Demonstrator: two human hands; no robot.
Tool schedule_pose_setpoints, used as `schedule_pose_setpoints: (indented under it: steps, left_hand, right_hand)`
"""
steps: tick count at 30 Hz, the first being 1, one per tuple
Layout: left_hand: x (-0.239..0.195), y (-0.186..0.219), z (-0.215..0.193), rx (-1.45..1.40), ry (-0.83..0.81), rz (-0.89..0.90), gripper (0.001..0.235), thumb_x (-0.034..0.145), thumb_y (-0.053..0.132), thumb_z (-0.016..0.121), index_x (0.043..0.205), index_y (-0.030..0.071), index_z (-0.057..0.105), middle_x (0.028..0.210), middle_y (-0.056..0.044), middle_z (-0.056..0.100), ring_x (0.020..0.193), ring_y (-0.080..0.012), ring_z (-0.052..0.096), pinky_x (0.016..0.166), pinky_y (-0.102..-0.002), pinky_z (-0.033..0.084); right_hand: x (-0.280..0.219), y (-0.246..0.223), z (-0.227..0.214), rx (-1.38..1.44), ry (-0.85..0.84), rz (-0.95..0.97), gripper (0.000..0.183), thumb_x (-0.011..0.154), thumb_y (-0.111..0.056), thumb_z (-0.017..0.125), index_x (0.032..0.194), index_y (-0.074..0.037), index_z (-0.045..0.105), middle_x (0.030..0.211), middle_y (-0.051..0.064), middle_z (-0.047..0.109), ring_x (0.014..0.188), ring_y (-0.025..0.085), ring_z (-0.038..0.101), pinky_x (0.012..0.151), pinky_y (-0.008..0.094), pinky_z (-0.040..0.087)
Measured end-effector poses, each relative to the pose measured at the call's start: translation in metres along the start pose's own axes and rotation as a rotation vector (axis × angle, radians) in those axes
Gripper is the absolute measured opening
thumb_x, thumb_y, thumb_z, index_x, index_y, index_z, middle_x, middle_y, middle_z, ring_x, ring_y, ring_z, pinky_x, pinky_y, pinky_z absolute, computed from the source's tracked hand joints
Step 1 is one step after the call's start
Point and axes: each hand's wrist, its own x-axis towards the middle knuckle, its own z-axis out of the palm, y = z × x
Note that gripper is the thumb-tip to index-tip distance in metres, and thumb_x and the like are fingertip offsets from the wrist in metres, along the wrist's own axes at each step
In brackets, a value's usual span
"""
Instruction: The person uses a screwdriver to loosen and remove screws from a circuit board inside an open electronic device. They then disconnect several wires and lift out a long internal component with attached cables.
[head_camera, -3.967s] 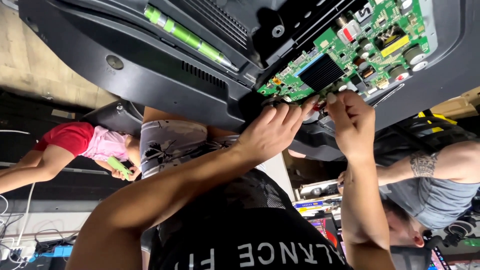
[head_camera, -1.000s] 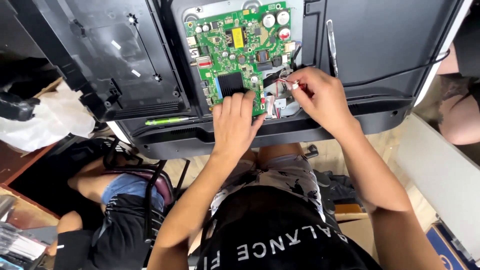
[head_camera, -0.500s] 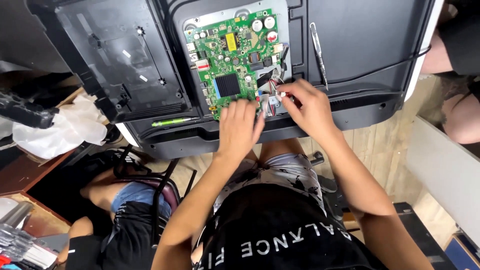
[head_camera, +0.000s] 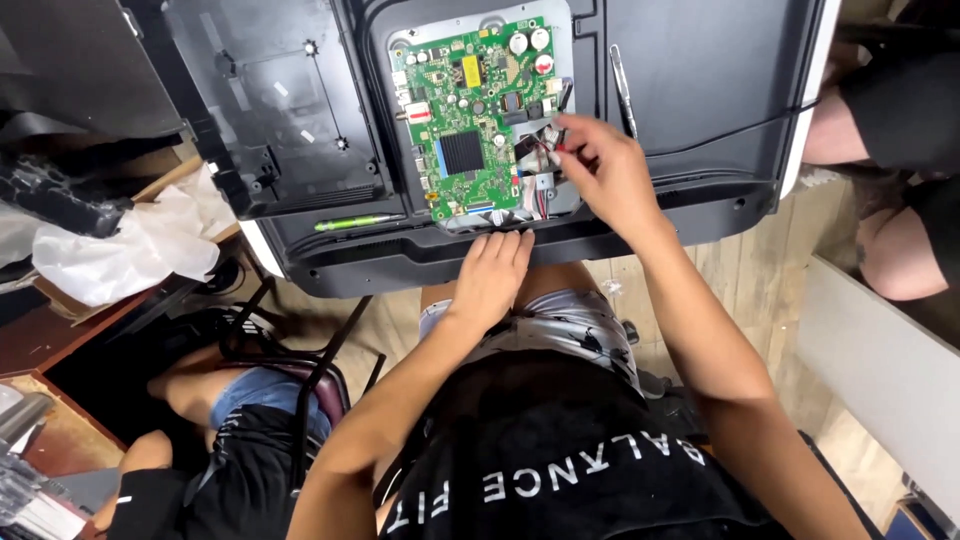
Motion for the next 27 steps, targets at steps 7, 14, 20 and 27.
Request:
schedule_pose_setpoints:
  steps: [7,14,20,27]
  left_hand:
    - [0.006,0.0,-0.005,-0.012,0.031,-0.031,0.03,0.099,0.011,0.063,0.128,0.002,0.065,0.096,-0.012,0.059,0.09,-0.0276,0.061,0.087,-0.04,0.048]
    - [0.023,0.0,-0.038,-0.151,-0.105,-0.132,0.053,0.092,0.044,0.076,0.123,0.001,0.068,0.107,-0.016,0.065,0.102,-0.031,0.063,0.096,-0.045,0.045]
    - [0.012,-0.004,-0.042,-0.16,-0.009,-0.189,0.035,0.1,0.036,0.07,0.116,0.005,0.073,0.103,-0.013,0.065,0.101,-0.0292,0.063,0.091,-0.043,0.045]
    - [0.01,-0.007,-0.056,-0.143,0.106,-0.26,0.021,0.1,0.028,0.07,0.107,0.008,0.074,0.096,-0.007,0.063,0.092,-0.025,0.064,0.083,-0.039,0.044]
  right_hand:
    - [-0.003,0.013,-0.015,-0.12,0.0,0.042,0.024,0.101,0.002,0.071,0.125,-0.001,0.075,0.094,0.017,0.074,0.077,0.032,0.074,0.063,0.041,0.059]
    - [0.019,-0.008,-0.005,-0.522,-0.171,-0.156,0.027,0.095,-0.002,0.074,0.12,-0.011,0.079,0.087,0.01,0.07,0.076,0.032,0.073,0.067,0.046,0.059]
    - [0.043,-0.002,0.005,-0.811,-0.414,-0.257,0.024,0.094,-0.012,0.075,0.118,-0.017,0.079,0.093,0.008,0.074,0.081,0.031,0.076,0.071,0.045,0.059]
    - [0.052,0.014,0.021,-1.128,-0.454,-0.409,0.028,0.092,-0.008,0.071,0.114,-0.022,0.08,0.084,0.01,0.078,0.074,0.029,0.077,0.062,0.042,0.058]
